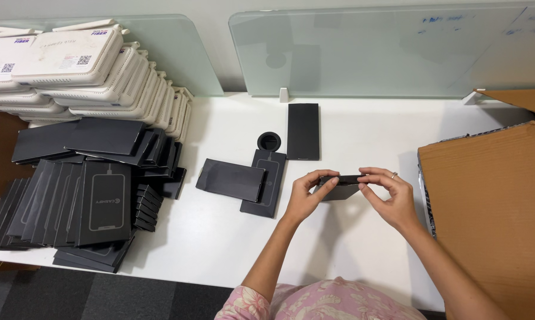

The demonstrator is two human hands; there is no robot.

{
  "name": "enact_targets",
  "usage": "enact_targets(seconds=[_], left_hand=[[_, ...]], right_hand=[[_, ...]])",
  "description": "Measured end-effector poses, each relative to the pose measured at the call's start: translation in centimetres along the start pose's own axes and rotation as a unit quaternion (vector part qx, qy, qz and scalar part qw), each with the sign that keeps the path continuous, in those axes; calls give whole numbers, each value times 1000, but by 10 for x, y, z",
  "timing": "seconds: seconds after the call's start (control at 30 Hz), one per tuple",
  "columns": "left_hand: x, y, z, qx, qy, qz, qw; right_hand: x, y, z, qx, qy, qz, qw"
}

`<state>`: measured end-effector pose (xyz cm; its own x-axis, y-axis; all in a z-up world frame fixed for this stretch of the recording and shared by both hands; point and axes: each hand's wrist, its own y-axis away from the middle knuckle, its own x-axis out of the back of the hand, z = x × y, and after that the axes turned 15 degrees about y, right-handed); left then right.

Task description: The person takes black boxes from a table, opens them to place a white item inside, closes the boxes, and stacks them inside a large cardboard shipping box.

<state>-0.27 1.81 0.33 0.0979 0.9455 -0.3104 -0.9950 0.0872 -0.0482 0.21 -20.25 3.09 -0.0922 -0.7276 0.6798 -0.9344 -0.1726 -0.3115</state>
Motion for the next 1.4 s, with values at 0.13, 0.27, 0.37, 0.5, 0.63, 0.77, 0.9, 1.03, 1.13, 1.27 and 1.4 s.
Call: enact_targets(seconds=[0.13, 0.27, 0.37, 0.5, 0.63, 0.77, 0.9, 1.03, 1.13, 1.27, 1.4], left_hand=[[4, 0, 1, 14, -2, -7, 1000], [5, -2, 2, -3, -26, -22, 999], [6, -4, 2, -18, -50, -36, 998], [9, -5, 3, -65, -73, -57, 994], [13, -5, 3, -40, -90, -58, 993], [14, -3, 2, -50, -121, -66, 989], [15, -3, 1, -76, -128, -81, 986], [12, 0, -2, -55, -120, -63, 989], [10, 4, -6, -69, -114, -40, 990], [-4, 12, -9, -83, -80, -10, 993], [-34, 15, -4, -65, -51, -31, 996]], right_hand=[[0, -2, -4, -6, 24, -6, 1000], [0, -2, -7, 12, 49, 2, 999], [1, -2, -9, 49, 57, 4, 997], [-1, 0, -9, 53, 88, 6, 995], [-4, 3, -6, 86, 111, 18, 990], [-8, 7, -5, 116, 136, 36, 983], [-9, 13, -4, 131, 165, 33, 977], [-17, 15, -2, 84, 161, 28, 983], [-23, 19, -3, 68, 146, 14, 987], [-25, 33, -10, 89, 142, 23, 986], [-14, 50, -9, 29, 51, 44, 997]])
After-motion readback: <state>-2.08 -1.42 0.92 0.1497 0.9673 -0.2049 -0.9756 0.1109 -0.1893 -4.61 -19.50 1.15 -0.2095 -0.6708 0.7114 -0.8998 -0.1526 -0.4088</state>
